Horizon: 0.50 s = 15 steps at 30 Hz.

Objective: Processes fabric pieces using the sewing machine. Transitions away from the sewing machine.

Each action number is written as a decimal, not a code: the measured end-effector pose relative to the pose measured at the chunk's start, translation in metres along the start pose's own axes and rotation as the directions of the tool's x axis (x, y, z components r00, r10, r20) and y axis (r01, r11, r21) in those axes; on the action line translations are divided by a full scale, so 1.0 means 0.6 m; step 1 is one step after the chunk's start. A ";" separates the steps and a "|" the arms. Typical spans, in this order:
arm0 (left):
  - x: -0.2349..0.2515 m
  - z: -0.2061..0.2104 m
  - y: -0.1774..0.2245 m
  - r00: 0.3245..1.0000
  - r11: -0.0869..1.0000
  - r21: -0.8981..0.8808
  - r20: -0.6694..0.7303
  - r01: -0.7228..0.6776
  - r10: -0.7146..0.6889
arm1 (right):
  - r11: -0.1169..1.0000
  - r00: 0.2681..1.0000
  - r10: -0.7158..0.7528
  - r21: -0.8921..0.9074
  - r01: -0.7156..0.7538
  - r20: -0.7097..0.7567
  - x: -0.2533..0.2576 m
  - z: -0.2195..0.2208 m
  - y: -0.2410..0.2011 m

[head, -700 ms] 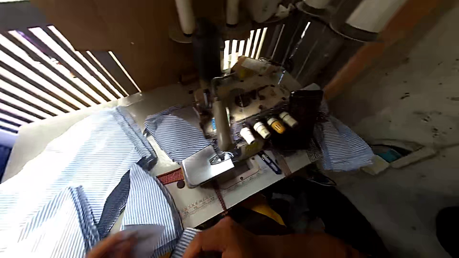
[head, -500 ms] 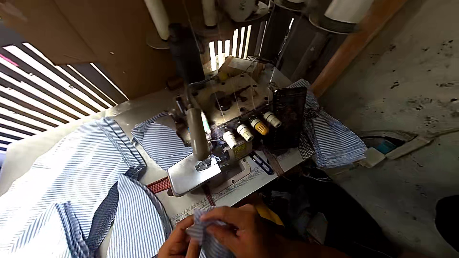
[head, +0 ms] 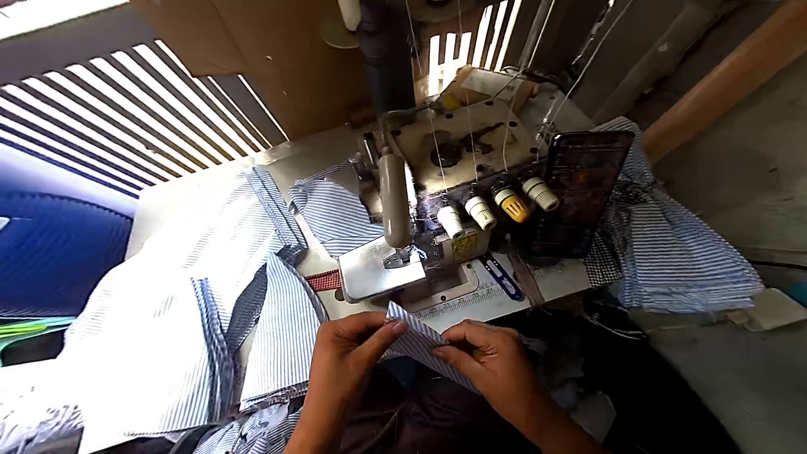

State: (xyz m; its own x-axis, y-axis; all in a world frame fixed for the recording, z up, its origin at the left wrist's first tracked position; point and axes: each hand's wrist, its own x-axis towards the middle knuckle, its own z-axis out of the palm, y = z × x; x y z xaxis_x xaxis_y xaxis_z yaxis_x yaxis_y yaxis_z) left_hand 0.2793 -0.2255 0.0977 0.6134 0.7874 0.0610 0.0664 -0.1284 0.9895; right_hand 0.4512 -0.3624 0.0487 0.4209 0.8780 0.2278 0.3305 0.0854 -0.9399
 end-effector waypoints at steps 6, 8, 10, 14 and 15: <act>0.008 -0.008 0.010 1.000 0.997 -0.082 0.019 -0.009 0.011 | 0.999 0.998 -0.014 -0.035 0.012 -0.055 0.005 0.002 0.005; 0.009 -0.009 0.010 1.000 0.997 -0.073 0.017 -0.021 0.022 | 1.000 0.999 -0.020 -0.013 0.019 -0.033 0.004 0.004 0.004; 0.009 -0.009 0.008 1.000 0.998 -0.060 -0.006 -0.021 0.021 | 1.000 1.000 -0.020 0.007 0.020 -0.019 0.002 0.007 0.004; 0.010 -0.010 0.009 0.999 0.995 -0.103 -0.029 0.018 -0.021 | 0.994 1.000 0.006 0.108 -0.005 -0.010 -0.002 0.014 0.002; 0.010 -0.012 0.010 0.999 0.994 -0.111 -0.026 0.023 -0.026 | 0.989 1.000 0.015 0.148 -0.015 0.005 -0.004 0.015 0.000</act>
State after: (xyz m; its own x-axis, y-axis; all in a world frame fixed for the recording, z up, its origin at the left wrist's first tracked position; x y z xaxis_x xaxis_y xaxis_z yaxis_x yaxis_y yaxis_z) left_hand 0.2776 -0.2172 0.1052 0.5908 0.8059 0.0384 -0.0075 -0.0422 0.9991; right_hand 0.4424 -0.3601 0.0457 0.4213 0.8816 0.2128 0.1952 0.1410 -0.9706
